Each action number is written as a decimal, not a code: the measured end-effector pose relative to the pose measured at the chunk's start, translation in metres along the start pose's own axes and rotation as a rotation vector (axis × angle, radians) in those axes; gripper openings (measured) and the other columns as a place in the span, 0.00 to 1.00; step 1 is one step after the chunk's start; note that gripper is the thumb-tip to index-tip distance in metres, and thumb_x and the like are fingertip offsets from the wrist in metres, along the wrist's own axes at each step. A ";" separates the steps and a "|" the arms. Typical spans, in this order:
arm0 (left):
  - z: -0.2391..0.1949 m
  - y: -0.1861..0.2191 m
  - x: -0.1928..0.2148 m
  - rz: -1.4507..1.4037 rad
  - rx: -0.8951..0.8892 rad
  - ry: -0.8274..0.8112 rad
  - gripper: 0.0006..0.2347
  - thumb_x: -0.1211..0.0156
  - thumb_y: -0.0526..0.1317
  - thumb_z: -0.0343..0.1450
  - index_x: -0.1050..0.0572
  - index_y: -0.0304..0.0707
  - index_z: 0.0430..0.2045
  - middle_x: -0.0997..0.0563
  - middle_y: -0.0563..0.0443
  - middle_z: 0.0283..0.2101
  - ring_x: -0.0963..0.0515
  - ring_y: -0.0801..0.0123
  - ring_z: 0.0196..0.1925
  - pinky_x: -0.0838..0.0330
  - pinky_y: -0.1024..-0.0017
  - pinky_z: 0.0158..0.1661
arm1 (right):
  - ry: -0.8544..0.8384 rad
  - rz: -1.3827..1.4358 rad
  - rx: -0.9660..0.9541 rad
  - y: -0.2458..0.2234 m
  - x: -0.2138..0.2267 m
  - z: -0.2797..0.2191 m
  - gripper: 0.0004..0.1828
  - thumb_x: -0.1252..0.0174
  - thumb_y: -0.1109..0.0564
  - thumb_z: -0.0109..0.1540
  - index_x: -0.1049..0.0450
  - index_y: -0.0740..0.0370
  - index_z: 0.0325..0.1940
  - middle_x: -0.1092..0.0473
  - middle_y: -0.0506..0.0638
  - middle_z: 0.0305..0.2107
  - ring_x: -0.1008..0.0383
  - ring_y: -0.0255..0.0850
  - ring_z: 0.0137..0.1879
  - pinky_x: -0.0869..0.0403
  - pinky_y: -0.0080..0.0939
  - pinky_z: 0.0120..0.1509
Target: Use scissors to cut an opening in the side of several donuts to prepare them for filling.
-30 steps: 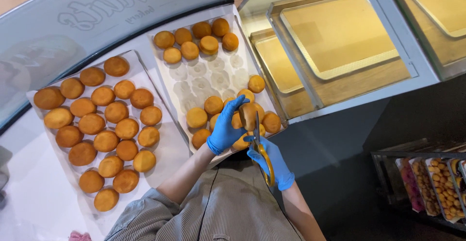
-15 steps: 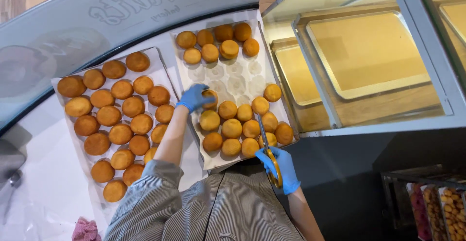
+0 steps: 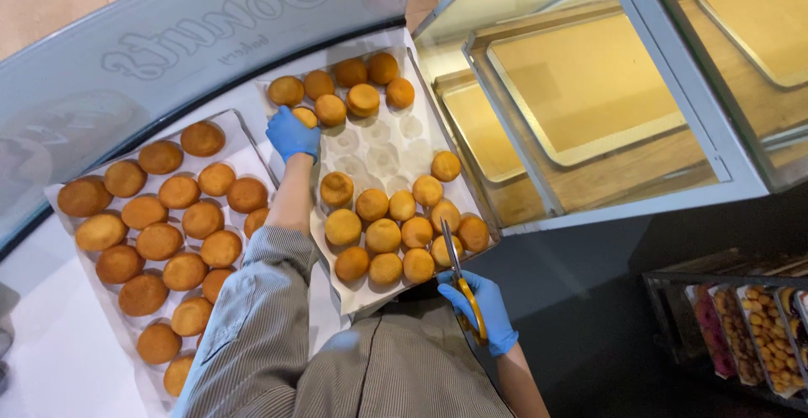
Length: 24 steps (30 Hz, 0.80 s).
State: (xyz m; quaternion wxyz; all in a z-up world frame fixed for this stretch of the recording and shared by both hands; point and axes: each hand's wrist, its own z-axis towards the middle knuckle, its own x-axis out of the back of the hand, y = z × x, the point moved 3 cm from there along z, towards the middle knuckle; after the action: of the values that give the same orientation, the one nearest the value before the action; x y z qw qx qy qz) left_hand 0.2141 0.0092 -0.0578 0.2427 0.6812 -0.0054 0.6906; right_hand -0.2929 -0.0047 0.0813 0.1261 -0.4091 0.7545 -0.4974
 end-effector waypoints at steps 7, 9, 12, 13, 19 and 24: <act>-0.148 0.037 0.063 -1.090 -0.425 -0.104 0.32 0.21 0.38 0.60 0.31 0.35 0.58 0.21 0.47 0.52 0.19 0.64 0.52 0.23 0.68 0.55 | -0.153 0.162 0.066 -0.008 0.001 -0.009 0.23 0.36 0.59 0.61 0.24 0.64 0.61 0.28 0.42 0.32 0.33 0.28 0.32 0.29 0.29 0.36; -0.192 0.058 0.111 -1.136 -0.487 -0.195 0.32 0.23 0.33 0.62 0.31 0.35 0.62 0.22 0.48 0.58 0.21 0.64 0.60 0.28 0.67 0.63 | -0.267 0.181 0.145 -0.016 -0.003 -0.010 0.27 0.39 0.60 0.63 0.29 0.64 0.67 0.32 0.41 0.34 0.35 0.27 0.37 0.31 0.28 0.42; -0.224 0.071 0.148 -1.324 -0.611 -0.278 0.32 0.27 0.28 0.64 0.34 0.33 0.65 0.28 0.46 0.66 0.29 0.62 0.69 0.35 0.65 0.70 | -0.352 0.142 0.234 -0.036 -0.010 -0.017 0.28 0.39 0.60 0.65 0.31 0.65 0.70 0.34 0.41 0.34 0.35 0.27 0.39 0.31 0.27 0.47; -0.227 0.074 0.159 -1.326 -0.612 -0.267 0.32 0.27 0.28 0.64 0.34 0.33 0.65 0.28 0.46 0.66 0.29 0.62 0.69 0.35 0.65 0.70 | -0.357 0.136 0.240 -0.039 -0.011 -0.017 0.28 0.39 0.60 0.65 0.31 0.65 0.70 0.34 0.41 0.34 0.35 0.27 0.39 0.31 0.27 0.47; -0.243 0.085 0.206 -1.341 -0.731 -0.276 0.33 0.27 0.27 0.63 0.36 0.34 0.66 0.30 0.46 0.68 0.29 0.62 0.70 0.34 0.65 0.70 | -0.402 0.135 0.291 -0.047 -0.018 -0.023 0.29 0.39 0.60 0.64 0.33 0.66 0.70 0.34 0.41 0.34 0.35 0.28 0.40 0.31 0.28 0.48; -0.260 0.086 0.198 -1.110 -0.942 -0.173 0.32 0.30 0.25 0.61 0.31 0.37 0.63 0.28 0.42 0.67 0.28 0.54 0.70 0.33 0.63 0.69 | -0.373 0.118 0.293 -0.046 -0.015 -0.024 0.31 0.38 0.58 0.64 0.33 0.65 0.71 0.36 0.42 0.33 0.36 0.28 0.38 0.32 0.28 0.46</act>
State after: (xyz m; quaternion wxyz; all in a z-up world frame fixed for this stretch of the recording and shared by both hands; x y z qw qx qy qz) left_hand -0.0501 0.0865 0.1377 0.8227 0.4592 0.0249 0.3341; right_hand -0.2752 0.0145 0.1289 0.3501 -0.4262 0.6606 -0.5094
